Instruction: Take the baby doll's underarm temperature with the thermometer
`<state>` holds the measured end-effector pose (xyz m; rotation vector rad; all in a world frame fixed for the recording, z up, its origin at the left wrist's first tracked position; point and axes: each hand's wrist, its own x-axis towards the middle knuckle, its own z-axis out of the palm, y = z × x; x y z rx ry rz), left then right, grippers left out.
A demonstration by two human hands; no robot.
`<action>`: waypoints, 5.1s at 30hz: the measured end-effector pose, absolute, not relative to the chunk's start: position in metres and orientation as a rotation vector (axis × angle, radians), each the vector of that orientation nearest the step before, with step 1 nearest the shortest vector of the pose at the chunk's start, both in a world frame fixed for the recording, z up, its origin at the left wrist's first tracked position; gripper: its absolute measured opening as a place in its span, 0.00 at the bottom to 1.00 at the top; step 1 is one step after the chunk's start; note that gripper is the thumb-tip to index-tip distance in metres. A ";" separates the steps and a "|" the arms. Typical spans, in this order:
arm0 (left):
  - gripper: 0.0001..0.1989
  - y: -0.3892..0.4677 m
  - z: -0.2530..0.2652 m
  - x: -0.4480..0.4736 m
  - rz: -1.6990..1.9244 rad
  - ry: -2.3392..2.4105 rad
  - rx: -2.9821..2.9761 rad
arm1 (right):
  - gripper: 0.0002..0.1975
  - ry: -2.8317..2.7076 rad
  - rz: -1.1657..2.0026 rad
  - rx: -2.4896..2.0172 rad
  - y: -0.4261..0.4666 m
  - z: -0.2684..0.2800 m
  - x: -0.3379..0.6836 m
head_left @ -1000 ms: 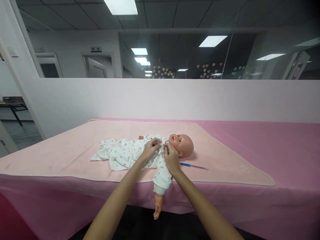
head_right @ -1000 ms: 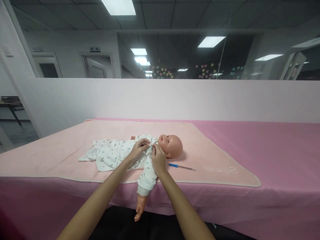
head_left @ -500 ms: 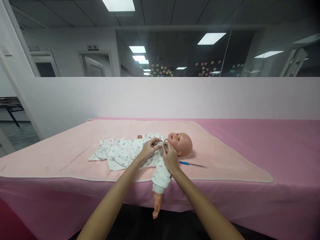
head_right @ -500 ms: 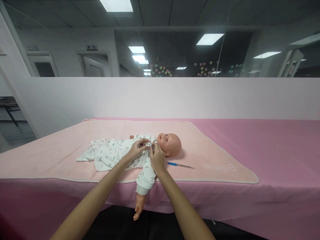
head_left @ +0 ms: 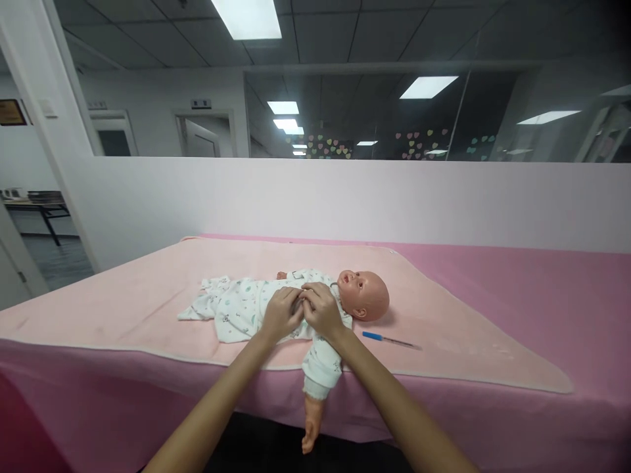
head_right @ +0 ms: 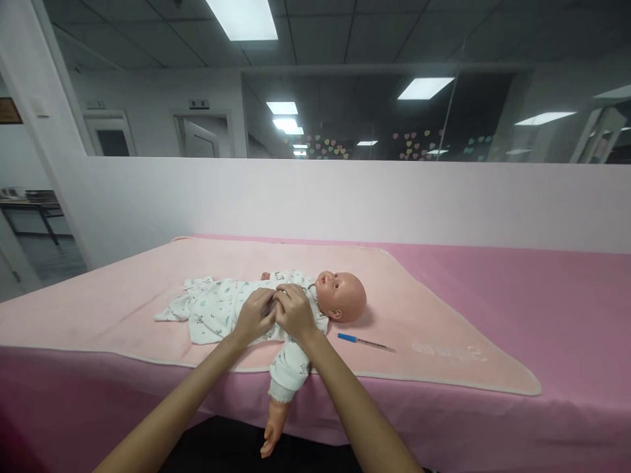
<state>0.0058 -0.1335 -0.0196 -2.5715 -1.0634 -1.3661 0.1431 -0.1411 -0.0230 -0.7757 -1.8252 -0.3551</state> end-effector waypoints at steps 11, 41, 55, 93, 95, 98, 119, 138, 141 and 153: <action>0.08 -0.134 -0.025 0.009 -1.500 -1.257 -2.356 | 0.08 -1.640 -0.426 -1.083 -0.139 -0.033 0.147; 0.13 -0.132 -0.019 0.004 -1.587 -1.301 -2.667 | 0.10 -1.726 -0.317 -0.930 -0.144 -0.033 0.146; 0.11 -0.135 -0.020 0.008 -1.541 -1.273 -2.566 | 0.10 -1.708 -0.311 -0.935 -0.145 -0.032 0.147; 0.03 -0.143 -0.023 0.013 -1.502 -1.117 -2.252 | 0.07 -1.642 -0.378 -0.978 -0.141 -0.036 0.149; 0.03 -0.144 -0.023 0.014 -1.497 -1.128 -2.262 | 0.08 -1.645 -0.373 -0.981 -0.142 -0.036 0.148; 0.03 -0.145 -0.022 0.014 -1.450 -1.125 -2.315 | 0.08 -1.639 -0.366 -0.988 -0.143 -0.035 0.148; 0.05 -0.147 -0.021 0.015 -1.189 -1.035 -2.439 | 0.10 -1.644 -0.413 -1.046 -0.140 -0.037 0.151; 0.13 -0.148 -0.021 0.000 -1.250 -1.130 -2.347 | 0.11 -1.579 -0.387 -1.035 -0.136 -0.041 0.152; 0.15 -0.148 -0.022 -0.005 -1.281 -1.150 -2.304 | 0.11 -1.572 -0.379 -1.034 -0.135 -0.042 0.152; 0.16 -0.140 -0.024 -0.054 -1.541 -1.410 -2.074 | 0.11 -1.559 -0.464 -1.029 -0.137 -0.042 0.153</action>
